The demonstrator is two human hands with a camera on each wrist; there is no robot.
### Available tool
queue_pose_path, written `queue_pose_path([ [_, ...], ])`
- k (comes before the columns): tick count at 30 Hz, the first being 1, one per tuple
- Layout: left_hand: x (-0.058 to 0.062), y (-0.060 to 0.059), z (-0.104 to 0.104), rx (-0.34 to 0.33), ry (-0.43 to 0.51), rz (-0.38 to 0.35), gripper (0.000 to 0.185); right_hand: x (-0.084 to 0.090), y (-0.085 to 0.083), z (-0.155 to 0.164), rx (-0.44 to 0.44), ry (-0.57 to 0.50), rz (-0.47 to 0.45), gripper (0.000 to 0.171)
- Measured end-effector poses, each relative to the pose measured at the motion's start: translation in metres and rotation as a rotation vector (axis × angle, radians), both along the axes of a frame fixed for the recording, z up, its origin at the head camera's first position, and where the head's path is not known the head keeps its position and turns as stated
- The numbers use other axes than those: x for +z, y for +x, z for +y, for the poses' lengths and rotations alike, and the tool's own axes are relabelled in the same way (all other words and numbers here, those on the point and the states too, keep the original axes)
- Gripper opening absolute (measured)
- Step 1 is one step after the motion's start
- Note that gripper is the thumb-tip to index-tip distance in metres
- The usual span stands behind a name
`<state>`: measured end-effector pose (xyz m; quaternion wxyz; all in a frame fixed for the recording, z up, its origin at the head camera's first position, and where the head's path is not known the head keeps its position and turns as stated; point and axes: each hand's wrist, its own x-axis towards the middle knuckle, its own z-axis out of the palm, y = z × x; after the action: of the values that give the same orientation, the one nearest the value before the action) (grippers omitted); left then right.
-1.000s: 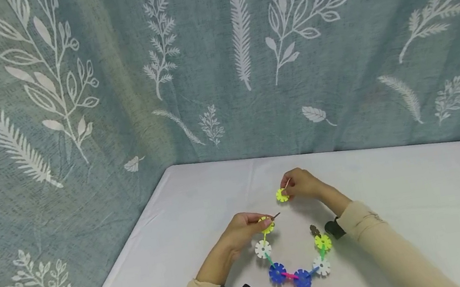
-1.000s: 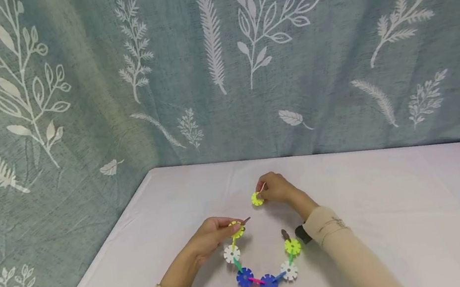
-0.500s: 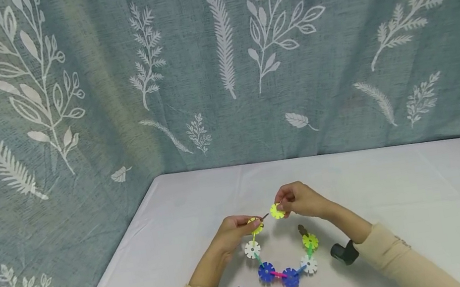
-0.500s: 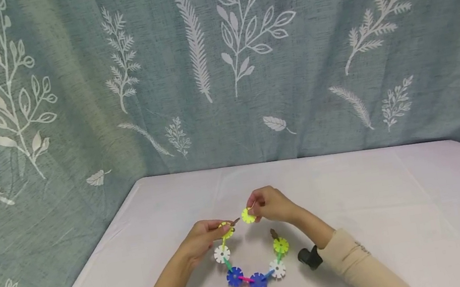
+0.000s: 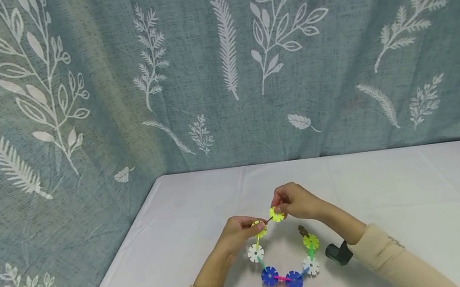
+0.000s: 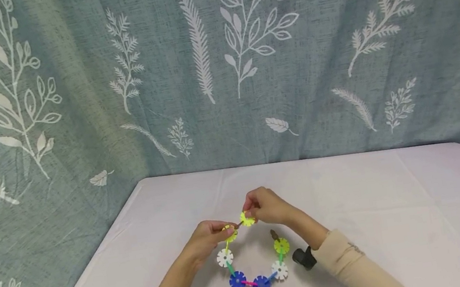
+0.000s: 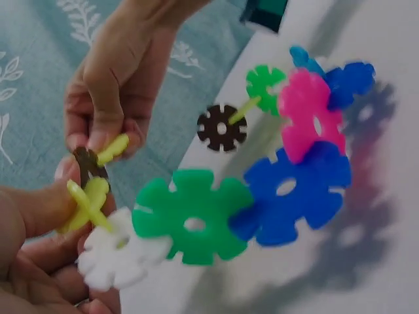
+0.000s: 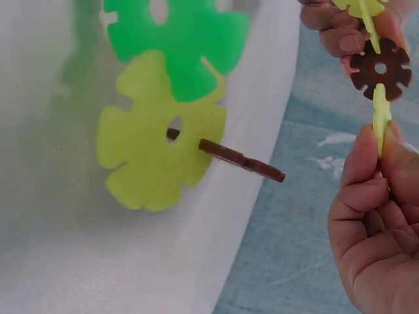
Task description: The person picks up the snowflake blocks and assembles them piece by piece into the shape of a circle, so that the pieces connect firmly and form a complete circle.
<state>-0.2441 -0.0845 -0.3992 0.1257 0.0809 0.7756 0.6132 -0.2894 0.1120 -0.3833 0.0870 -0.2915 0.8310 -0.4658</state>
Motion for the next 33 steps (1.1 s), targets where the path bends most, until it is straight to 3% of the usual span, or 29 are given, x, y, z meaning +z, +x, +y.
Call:
queue_pose_path([
  [5, -0.002, 0.004, 0.007, 0.027, 0.019, -0.001, 0.028, -0.002, -0.001, -0.001, -0.001, 0.008, 0.028, 0.006],
  [12, -0.006, 0.005, 0.014, 0.083, 0.089, 0.014, 0.029, -0.008, 0.000, -0.004, -0.147, -0.011, 0.004, 0.007],
  [17, -0.007, 0.006, 0.017, 0.102, 0.119, 0.013, 0.029, -0.009, 0.002, -0.006, -0.188, -0.037, -0.021, 0.006],
  [20, -0.006, 0.004, 0.016, 0.064, 0.074, 0.001, 0.029, -0.009, 0.001, -0.003, -0.163, -0.019, -0.002, 0.006],
  [23, -0.004, -0.001, 0.012, -0.025, -0.028, 0.000, 0.030, -0.010, -0.002, 0.000, -0.104, 0.012, 0.007, 0.006],
  [26, -0.001, -0.007, 0.010, -0.087, -0.103, 0.037, 0.031, -0.013, -0.003, 0.003, -0.059, 0.014, -0.016, 0.005],
  [33, 0.000, -0.013, 0.016, -0.003, -0.095, 0.109, 0.021, -0.011, 0.001, 0.006, -0.031, -0.074, 0.001, 0.011],
])
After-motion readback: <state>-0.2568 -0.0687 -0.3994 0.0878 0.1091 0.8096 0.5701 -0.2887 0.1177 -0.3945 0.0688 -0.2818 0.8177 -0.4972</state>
